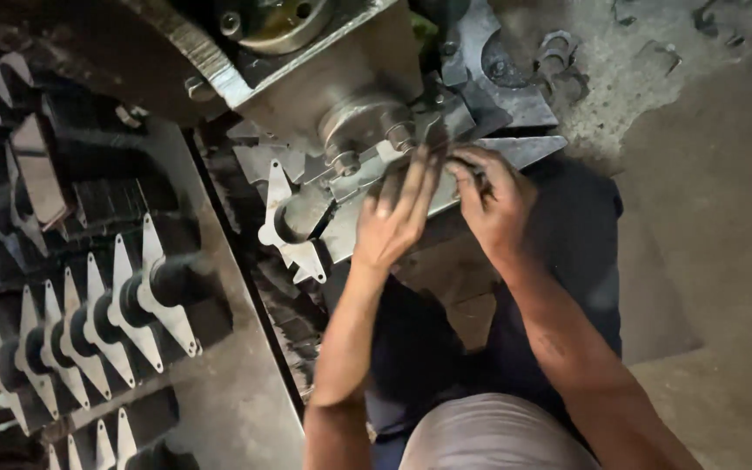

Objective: Operating a power press to shape or cut metal parts.

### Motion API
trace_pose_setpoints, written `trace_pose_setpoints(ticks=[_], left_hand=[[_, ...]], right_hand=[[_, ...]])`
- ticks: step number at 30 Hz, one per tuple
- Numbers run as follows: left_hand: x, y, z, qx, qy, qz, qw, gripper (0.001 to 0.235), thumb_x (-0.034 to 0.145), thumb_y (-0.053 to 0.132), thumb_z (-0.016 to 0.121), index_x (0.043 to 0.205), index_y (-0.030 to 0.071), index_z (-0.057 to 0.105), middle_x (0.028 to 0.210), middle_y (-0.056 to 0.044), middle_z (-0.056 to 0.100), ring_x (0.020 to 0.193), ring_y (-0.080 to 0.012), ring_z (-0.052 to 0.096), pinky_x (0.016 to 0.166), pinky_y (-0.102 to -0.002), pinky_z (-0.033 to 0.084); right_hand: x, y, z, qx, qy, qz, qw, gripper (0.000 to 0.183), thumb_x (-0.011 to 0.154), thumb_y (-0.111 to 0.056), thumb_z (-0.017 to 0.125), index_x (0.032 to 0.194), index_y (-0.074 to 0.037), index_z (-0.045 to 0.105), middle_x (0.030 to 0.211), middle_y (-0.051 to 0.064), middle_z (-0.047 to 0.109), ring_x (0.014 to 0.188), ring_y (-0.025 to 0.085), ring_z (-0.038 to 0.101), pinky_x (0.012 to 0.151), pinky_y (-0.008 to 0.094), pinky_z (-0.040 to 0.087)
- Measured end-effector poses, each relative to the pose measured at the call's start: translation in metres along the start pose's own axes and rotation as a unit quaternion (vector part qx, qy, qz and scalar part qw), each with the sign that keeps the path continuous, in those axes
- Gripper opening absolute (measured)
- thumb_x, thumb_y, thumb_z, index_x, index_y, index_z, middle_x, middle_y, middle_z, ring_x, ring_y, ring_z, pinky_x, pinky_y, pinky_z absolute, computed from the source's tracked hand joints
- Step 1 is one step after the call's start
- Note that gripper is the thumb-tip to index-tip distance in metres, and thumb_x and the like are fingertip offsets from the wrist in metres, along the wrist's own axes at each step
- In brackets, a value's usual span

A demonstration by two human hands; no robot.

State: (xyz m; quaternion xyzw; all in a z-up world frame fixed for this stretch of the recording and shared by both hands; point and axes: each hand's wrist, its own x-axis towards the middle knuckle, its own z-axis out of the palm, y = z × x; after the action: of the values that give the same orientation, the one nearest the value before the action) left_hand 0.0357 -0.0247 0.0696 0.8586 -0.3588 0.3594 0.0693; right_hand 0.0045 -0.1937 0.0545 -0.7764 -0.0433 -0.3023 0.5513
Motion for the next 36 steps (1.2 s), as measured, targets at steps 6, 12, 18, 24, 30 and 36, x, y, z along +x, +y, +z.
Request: trace_pose_setpoints(ticks=[6,12,18,24,30,36], left_hand=[[0.015,-0.029,0.001,0.065,-0.098,0.050,0.992,0.041,0.090,0.017,0.068,0.129,0.006,0.070,0.126,-0.006,0.064,0.112,-0.0229,0.062,0.079,-0.034,0.053],[-0.026,-0.018,-0.018,-0.282,-0.036,-0.382,0.879,0.030,0.091,0.016,0.084,0.116,0.007,0.071,0.104,-0.010,0.070,0.093,-0.0301,0.067,0.084,-0.038,0.053],[-0.077,-0.010,0.031,-0.347,0.117,-0.514,0.775,0.039,0.082,0.003,0.081,0.114,0.003,0.059,0.098,-0.014,0.063,0.084,-0.0304,0.060,0.077,-0.035,0.051],[-0.061,-0.031,0.037,-0.251,0.146,-0.365,0.885,0.021,0.087,-0.004,0.075,0.101,0.006,0.063,0.108,-0.017,0.064,0.099,-0.0363,0.065,0.086,-0.041,0.054],[-0.060,-0.026,0.039,-0.259,0.143,-0.362,0.884,0.016,0.088,-0.005,0.071,0.100,0.002,0.065,0.109,-0.018,0.064,0.105,-0.0375,0.064,0.090,-0.043,0.054],[-0.063,-0.024,0.037,-0.247,0.137,-0.376,0.883,0.012,0.092,-0.003,0.071,0.097,0.007,0.068,0.106,-0.014,0.066,0.103,-0.0340,0.068,0.089,-0.040,0.056]], right_hand=[[-0.006,0.027,0.024,-0.006,-0.048,0.065,0.997,0.026,0.099,-0.002,0.077,0.123,0.000,0.068,0.115,0.012,0.073,0.094,0.018,0.073,0.079,0.031,0.060],[-0.002,0.003,0.024,-0.080,-0.051,-0.046,0.994,0.033,0.098,-0.006,0.075,0.128,-0.001,0.063,0.117,0.017,0.067,0.107,0.033,0.069,0.089,0.041,0.056],[-0.001,0.024,0.045,-0.103,-0.050,-0.043,0.993,0.027,0.098,-0.001,0.071,0.125,-0.002,0.072,0.115,0.016,0.070,0.102,0.032,0.070,0.087,0.041,0.057],[0.012,0.044,0.063,-0.061,0.013,-0.067,0.996,0.024,0.098,0.002,0.071,0.121,-0.001,0.074,0.117,0.016,0.070,0.105,0.032,0.069,0.086,0.039,0.058],[0.013,0.044,0.063,-0.069,0.015,-0.033,0.997,0.027,0.097,0.003,0.070,0.123,-0.003,0.075,0.121,0.017,0.071,0.106,0.029,0.070,0.087,0.037,0.059],[0.009,0.042,0.062,-0.076,0.018,-0.038,0.996,0.032,0.094,0.004,0.073,0.124,-0.005,0.075,0.120,0.016,0.072,0.107,0.030,0.070,0.089,0.038,0.059]])
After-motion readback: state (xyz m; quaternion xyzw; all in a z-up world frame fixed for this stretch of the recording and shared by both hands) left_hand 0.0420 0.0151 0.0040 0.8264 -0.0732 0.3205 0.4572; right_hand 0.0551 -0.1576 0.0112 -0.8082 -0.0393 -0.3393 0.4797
